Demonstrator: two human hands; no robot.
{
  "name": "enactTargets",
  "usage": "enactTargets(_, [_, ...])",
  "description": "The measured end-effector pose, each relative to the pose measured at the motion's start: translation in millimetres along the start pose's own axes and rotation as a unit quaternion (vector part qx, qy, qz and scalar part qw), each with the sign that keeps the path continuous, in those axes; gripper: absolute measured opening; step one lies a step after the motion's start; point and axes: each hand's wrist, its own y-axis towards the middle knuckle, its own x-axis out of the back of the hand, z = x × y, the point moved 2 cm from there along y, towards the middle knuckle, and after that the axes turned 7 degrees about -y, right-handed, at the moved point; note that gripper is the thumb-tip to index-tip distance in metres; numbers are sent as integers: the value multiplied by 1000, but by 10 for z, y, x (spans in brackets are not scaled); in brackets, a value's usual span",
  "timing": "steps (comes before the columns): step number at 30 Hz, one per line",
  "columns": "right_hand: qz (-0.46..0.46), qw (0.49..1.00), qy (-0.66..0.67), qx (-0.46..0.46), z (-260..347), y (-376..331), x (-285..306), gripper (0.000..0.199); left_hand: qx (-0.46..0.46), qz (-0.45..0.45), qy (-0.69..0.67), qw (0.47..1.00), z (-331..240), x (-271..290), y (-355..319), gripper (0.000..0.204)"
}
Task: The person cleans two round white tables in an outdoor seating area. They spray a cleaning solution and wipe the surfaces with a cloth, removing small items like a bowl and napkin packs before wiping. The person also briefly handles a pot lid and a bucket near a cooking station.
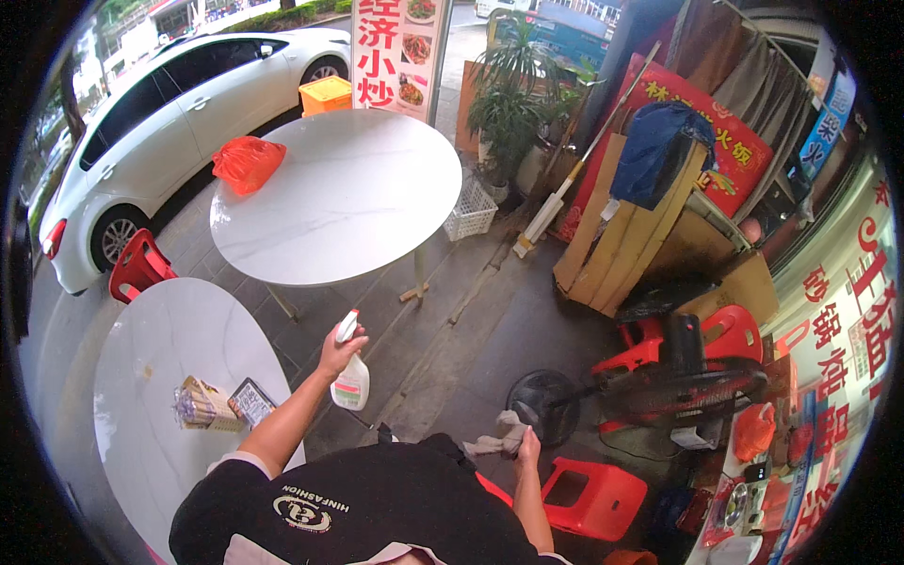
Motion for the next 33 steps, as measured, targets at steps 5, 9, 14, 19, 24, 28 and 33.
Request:
enactTargets(5, [-13, 999, -31, -29, 256, 1054, -314, 43, 14, -18, 1, 1000, 248, -193, 1133, 30])
enactTargets(9, [18, 993, -82, -80, 626, 1923, -717, 38, 56, -60, 98, 992, 412, -392, 1846, 32])
enactTargets(14, [53, 951, -303, -10, 988, 3140, -1133, 40, 120, -117, 226, 960, 623, -548, 2562, 39])
enactTargets(19, [74, 956, -283, -11, 1192, 3864, -1288, 41, 131, -192, 380, 895, 640, -738, 3069, 50])
enactTargets(24, [64, 980, -177, -63, 1476, 4172, -1497, 39, 204, -177, 352, 896, 643, -642, 3524, 50])
enactTargets(28, [62, 980, -157, -108, 1706, 4412, -1595, 38, 255, -197, 345, 882, 564, -696, 3918, 44])
enactTargets(33, [42, 979, -185, -80, 1933, 4775, -1638, 41, 261, -119, 347, 893, 461, -864, 4516, 43])
